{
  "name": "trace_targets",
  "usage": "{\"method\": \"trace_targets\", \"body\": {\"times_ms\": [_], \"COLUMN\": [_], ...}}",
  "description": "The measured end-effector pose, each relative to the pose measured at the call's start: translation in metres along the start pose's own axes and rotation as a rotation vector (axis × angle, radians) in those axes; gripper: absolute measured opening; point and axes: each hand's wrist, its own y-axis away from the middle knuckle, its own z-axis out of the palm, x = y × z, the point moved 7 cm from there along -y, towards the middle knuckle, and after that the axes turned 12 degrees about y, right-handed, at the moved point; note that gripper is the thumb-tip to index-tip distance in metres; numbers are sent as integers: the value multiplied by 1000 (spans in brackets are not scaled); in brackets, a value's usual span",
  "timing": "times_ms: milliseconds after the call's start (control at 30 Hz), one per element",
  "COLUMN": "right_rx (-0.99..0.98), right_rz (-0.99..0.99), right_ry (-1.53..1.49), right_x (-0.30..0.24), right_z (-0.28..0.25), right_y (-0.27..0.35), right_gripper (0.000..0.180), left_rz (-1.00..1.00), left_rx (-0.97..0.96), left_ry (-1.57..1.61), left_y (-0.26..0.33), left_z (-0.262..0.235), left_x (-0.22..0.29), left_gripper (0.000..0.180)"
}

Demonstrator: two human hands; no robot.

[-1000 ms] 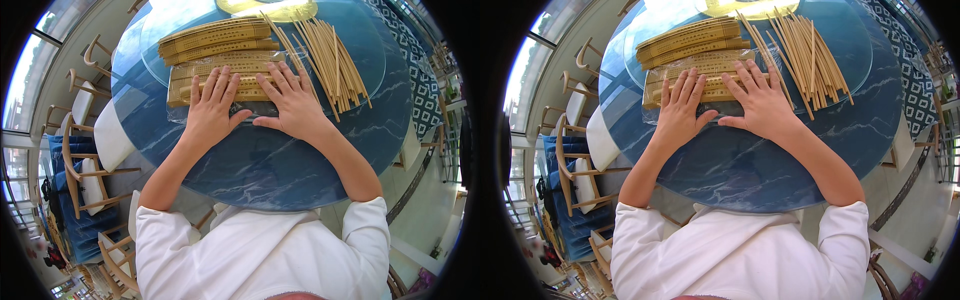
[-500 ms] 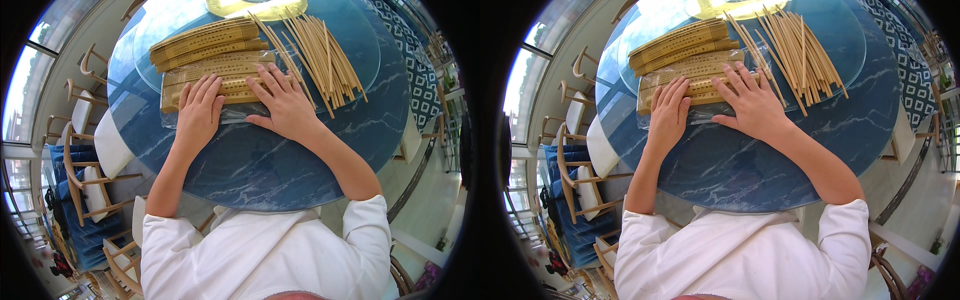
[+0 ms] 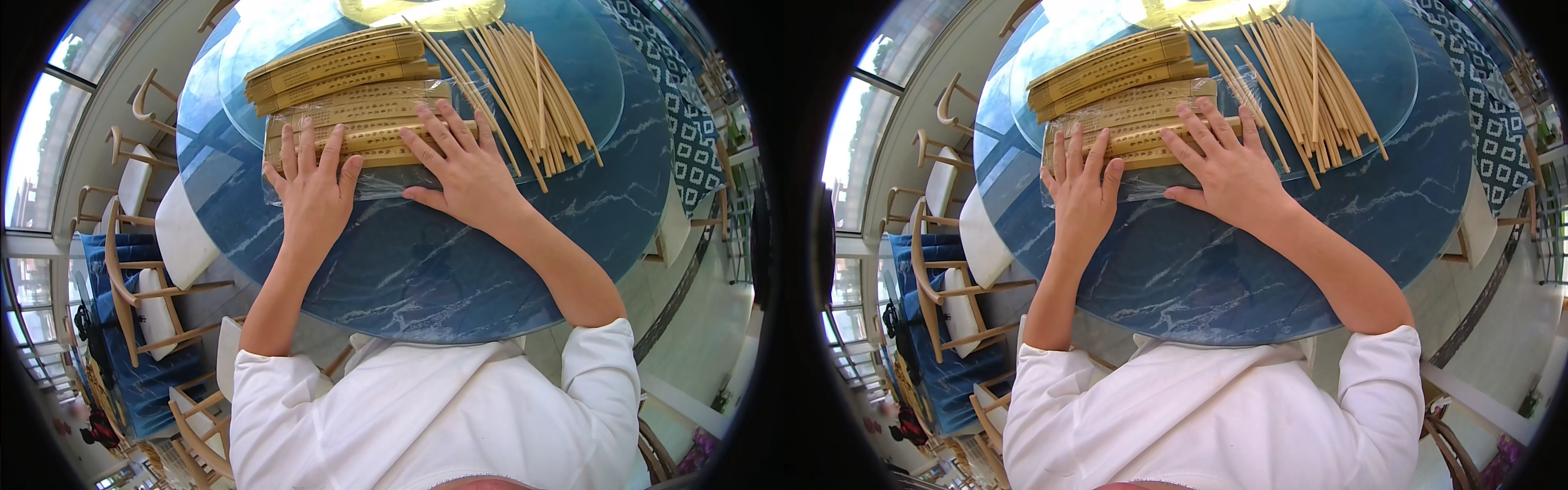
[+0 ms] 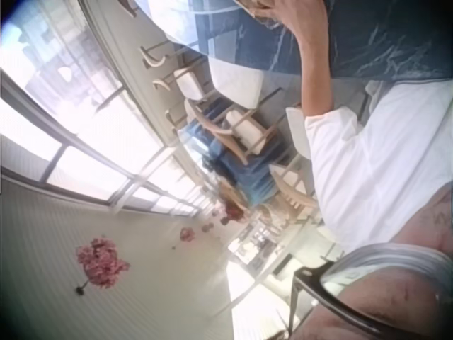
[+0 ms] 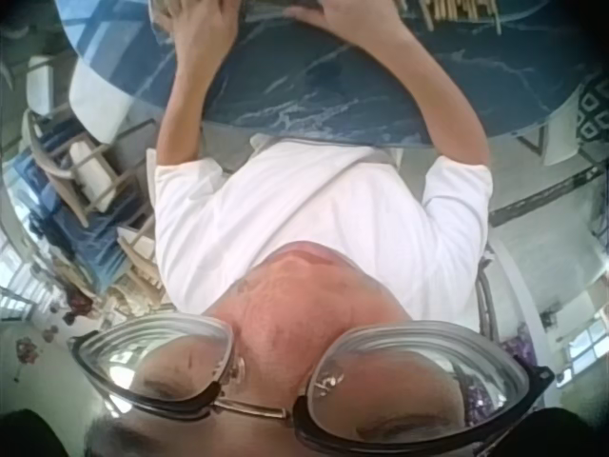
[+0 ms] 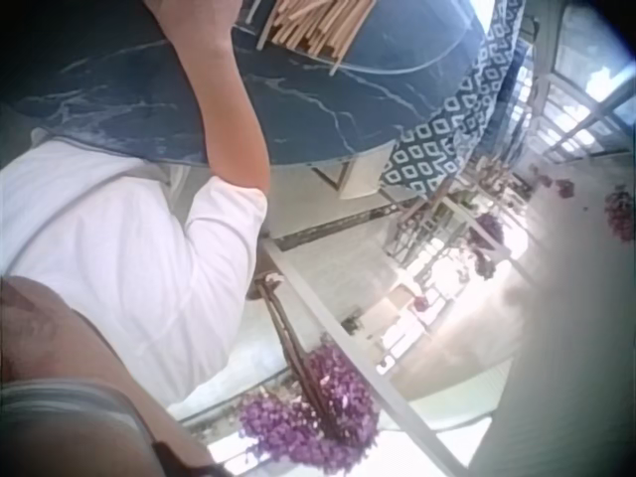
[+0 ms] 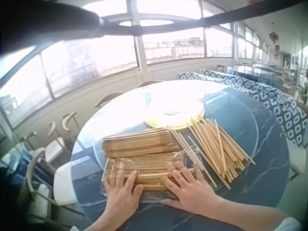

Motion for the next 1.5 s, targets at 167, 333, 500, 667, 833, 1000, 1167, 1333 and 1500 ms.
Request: {"method": "trace_targets", "body": {"times_ms": [167, 333, 500, 667, 833, 1000, 1167, 1333, 1500], "right_rx": [-23, 13, 32, 76, 40, 43, -22, -67, -2], "right_rz": [-9, -29, -32, -37, -13, 2, 45, 54, 40], "right_ry": [23, -9, 0, 24, 85, 121, 144, 168, 160], "right_x": [-2, -2, 1, 11, 24, 39, 40, 39, 40], "right_z": [0, -4, -12, -25, -14, 16, 33, 41, 48], "right_y": [0, -4, -9, -32, -77, -122, -146, -152, -149], "right_gripper": [81, 78, 76, 78, 81, 85, 83, 83, 82], "left_rz": [-31, 59, 110, 156, 166, 130, 125, 87, 69], "left_rx": [51, 91, 126, 162, 207, 213, 218, 165, 155], "left_ry": [0, 80, 123, 103, 56, 17, 23, -19, 10], "left_y": [0, -4, -7, -26, -66, -109, -134, -136, -134], "left_z": [-8, -12, -19, -33, -39, -30, -13, -3, 2], "left_x": [-6, 3, 6, 5, -13, -40, -64, -70, -74], "left_gripper": [54, 53, 52, 58, 62, 65, 64, 66, 66]}}
